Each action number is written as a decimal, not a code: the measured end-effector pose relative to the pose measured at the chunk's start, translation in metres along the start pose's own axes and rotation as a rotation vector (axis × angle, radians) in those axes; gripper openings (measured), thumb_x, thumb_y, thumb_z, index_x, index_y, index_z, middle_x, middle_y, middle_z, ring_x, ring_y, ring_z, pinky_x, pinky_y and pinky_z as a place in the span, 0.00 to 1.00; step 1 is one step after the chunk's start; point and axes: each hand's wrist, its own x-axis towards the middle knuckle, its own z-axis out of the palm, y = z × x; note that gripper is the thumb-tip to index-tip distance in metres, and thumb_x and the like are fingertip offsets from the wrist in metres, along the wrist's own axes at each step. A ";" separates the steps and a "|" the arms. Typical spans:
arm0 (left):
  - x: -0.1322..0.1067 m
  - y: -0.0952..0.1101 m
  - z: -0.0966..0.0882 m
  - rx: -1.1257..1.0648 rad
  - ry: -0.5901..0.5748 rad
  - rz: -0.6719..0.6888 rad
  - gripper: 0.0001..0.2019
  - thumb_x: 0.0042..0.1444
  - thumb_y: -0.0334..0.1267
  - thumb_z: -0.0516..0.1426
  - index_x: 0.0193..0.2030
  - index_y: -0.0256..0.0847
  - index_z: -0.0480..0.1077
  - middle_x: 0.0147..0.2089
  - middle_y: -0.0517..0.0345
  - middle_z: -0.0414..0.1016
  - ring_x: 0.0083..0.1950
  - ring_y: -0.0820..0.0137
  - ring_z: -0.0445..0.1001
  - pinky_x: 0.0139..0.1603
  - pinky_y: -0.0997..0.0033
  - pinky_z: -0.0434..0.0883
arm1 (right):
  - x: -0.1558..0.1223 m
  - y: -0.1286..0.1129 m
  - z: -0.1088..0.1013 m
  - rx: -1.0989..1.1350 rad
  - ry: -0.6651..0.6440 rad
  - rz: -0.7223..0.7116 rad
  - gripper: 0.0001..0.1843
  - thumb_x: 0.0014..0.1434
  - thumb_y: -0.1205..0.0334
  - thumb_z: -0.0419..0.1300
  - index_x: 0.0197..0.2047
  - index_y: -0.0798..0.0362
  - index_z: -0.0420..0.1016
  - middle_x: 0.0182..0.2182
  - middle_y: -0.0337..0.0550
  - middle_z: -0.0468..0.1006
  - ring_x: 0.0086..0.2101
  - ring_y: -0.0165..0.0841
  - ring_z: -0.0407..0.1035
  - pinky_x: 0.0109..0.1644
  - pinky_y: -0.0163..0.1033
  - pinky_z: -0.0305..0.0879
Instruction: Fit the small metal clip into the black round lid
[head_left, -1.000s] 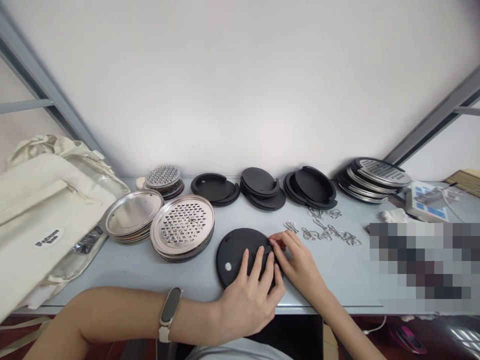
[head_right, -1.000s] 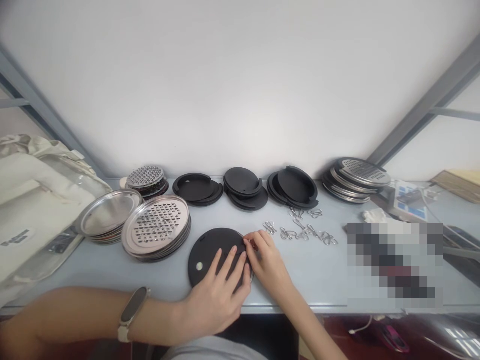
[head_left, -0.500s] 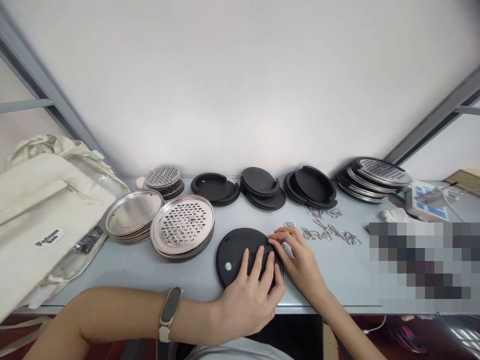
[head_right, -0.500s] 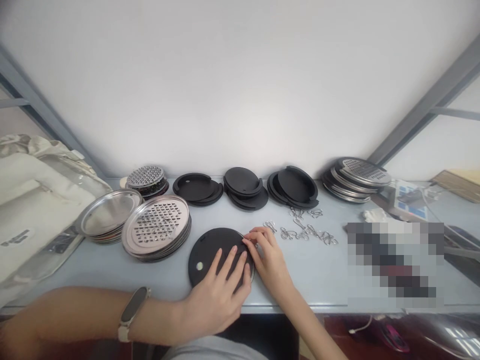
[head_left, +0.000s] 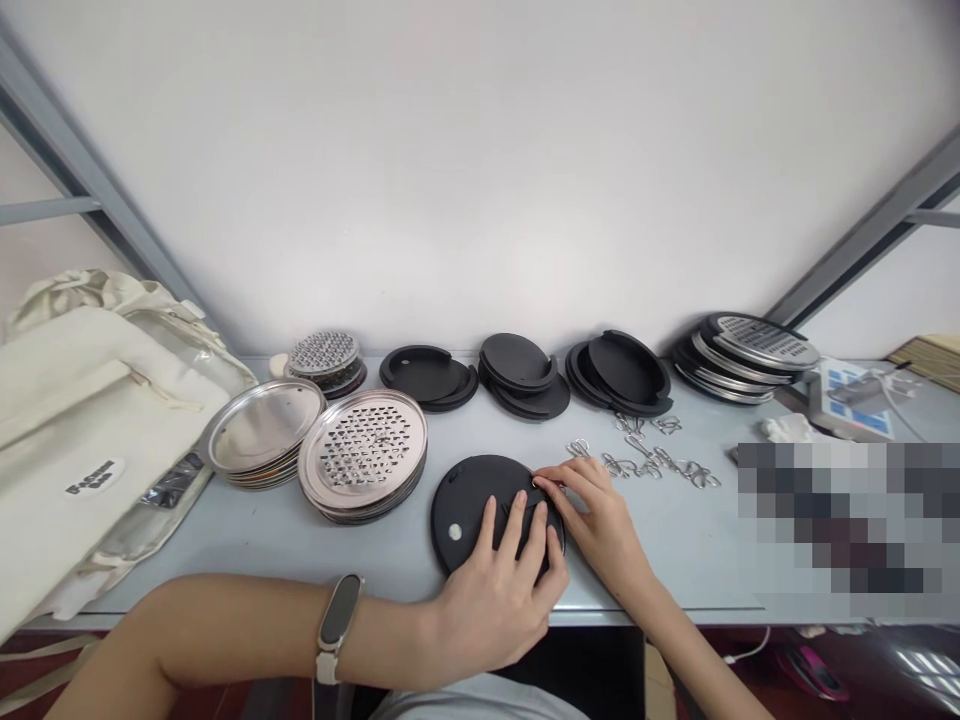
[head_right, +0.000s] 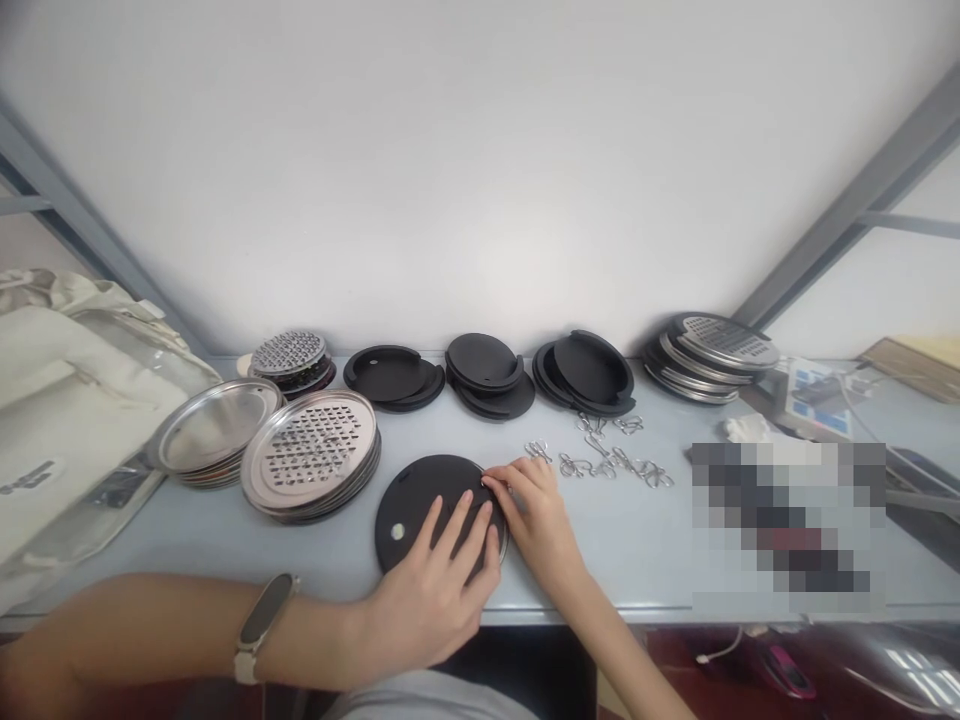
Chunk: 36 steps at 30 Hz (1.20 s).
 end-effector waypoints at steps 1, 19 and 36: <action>0.000 0.000 0.000 0.001 0.003 0.001 0.25 0.64 0.42 0.43 0.62 0.24 0.59 0.64 0.28 0.59 0.65 0.38 0.57 0.57 0.40 0.60 | 0.000 0.000 0.000 0.007 -0.003 0.000 0.09 0.66 0.62 0.54 0.40 0.51 0.75 0.33 0.43 0.74 0.37 0.38 0.66 0.44 0.45 0.65; 0.000 0.000 0.001 0.009 0.013 -0.001 0.25 0.64 0.42 0.44 0.61 0.25 0.60 0.64 0.29 0.60 0.65 0.40 0.59 0.59 0.40 0.58 | 0.000 -0.002 0.000 0.095 -0.046 0.086 0.09 0.66 0.61 0.53 0.40 0.51 0.74 0.33 0.43 0.73 0.33 0.34 0.68 0.38 0.38 0.67; 0.000 0.000 0.000 0.009 0.008 -0.002 0.26 0.64 0.42 0.44 0.62 0.24 0.59 0.64 0.29 0.60 0.65 0.40 0.58 0.59 0.40 0.57 | -0.001 -0.006 0.001 0.023 -0.159 0.171 0.08 0.68 0.58 0.47 0.40 0.49 0.65 0.25 0.36 0.68 0.26 0.32 0.67 0.30 0.35 0.63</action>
